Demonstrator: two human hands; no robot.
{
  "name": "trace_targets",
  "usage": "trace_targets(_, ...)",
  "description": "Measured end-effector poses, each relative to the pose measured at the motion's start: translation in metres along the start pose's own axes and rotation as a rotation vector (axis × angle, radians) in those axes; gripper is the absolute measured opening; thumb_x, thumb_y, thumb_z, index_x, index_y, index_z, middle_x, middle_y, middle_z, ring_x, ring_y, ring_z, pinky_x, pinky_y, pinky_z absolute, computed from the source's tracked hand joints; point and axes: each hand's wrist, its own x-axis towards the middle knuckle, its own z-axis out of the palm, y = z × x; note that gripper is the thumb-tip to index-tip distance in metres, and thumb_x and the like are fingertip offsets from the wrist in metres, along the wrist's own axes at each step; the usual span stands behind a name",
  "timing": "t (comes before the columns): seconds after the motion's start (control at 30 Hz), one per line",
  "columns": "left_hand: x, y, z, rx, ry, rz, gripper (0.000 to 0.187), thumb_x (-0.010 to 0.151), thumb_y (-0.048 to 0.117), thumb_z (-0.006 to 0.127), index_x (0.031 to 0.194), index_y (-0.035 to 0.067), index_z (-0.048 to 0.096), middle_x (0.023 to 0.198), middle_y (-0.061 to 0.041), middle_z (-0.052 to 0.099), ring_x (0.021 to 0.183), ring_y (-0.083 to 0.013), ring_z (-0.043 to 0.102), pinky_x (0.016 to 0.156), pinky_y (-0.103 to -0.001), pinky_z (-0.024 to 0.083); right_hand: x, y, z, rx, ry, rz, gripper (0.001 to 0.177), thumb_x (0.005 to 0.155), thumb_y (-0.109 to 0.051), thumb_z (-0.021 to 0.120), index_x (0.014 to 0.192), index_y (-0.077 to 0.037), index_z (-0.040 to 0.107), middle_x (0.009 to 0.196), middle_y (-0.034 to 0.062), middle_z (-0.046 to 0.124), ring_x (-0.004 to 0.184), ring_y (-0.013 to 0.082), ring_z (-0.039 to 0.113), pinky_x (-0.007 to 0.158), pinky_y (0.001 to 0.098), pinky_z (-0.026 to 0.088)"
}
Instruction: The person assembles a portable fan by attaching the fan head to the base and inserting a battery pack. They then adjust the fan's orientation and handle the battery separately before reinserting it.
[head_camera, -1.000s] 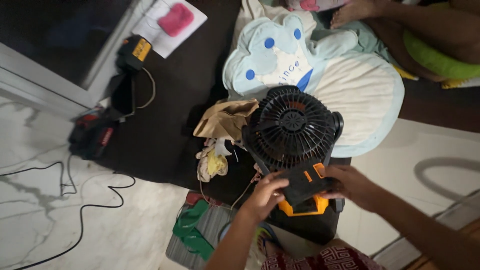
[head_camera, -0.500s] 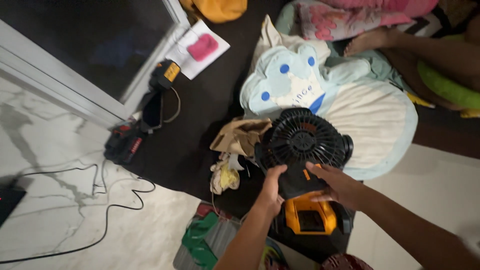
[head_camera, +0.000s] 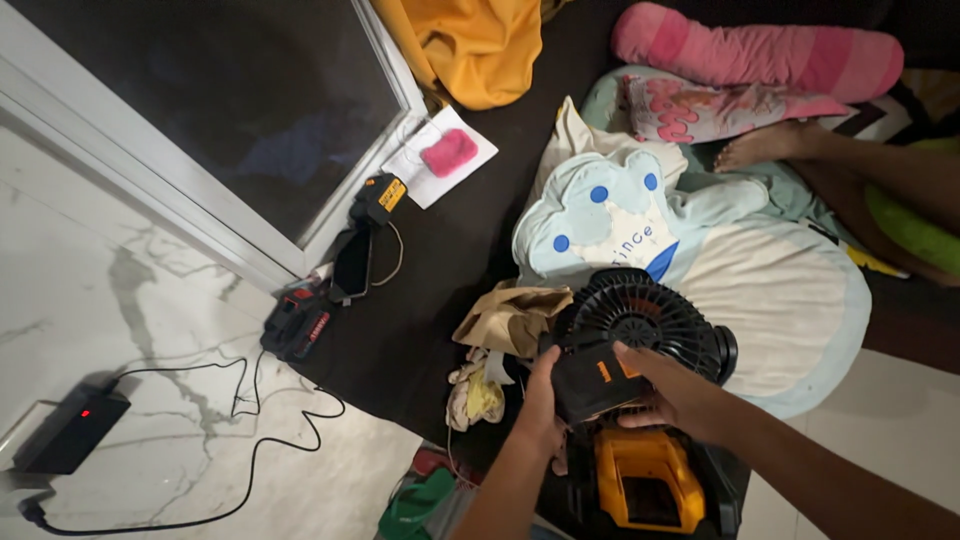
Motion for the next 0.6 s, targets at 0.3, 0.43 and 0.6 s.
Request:
trace_targets(0.3,0.004,0.010,-0.010,-0.085,-0.005,0.111,0.074,0.091,0.066,0.049,0.141,0.012,0.059,0.134,-0.010,0.067,0.118,-0.0250,0.066,0.095,-0.044,0.053,0.016,-0.012,0.007,0.015,0.020,0.031,0.064,0.090,-0.060,0.060,0.134,-0.013,0.060,0.123,0.0105,0.066,0.105,0.0280,0.069,0.091,0.0473,0.061)
trace_targets(0.43,0.017,0.013,-0.019,-0.113,0.002,0.091,0.075,0.091,0.067,0.049,0.140,0.011,0.062,0.132,-0.009,0.069,0.119,-0.0251,0.068,0.097,-0.044,0.054,0.017,-0.012,0.009,0.040,-0.022,0.017,0.061,0.087,-0.059,0.061,0.130,-0.016,0.064,0.117,0.0066,0.069,0.098,0.0246,0.070,0.084,0.0430,0.062)
trace_targets(0.6,0.030,0.014,-0.025,-0.102,0.032,0.058,0.075,0.093,0.068,0.049,0.136,0.010,0.066,0.125,-0.009,0.071,0.111,-0.0235,0.071,0.090,-0.041,0.058,0.019,-0.013,0.010,0.037,-0.002,0.039,0.061,0.087,-0.060,0.061,0.128,-0.016,0.064,0.108,0.0072,0.069,0.091,0.0232,0.069,0.080,0.0408,0.062)
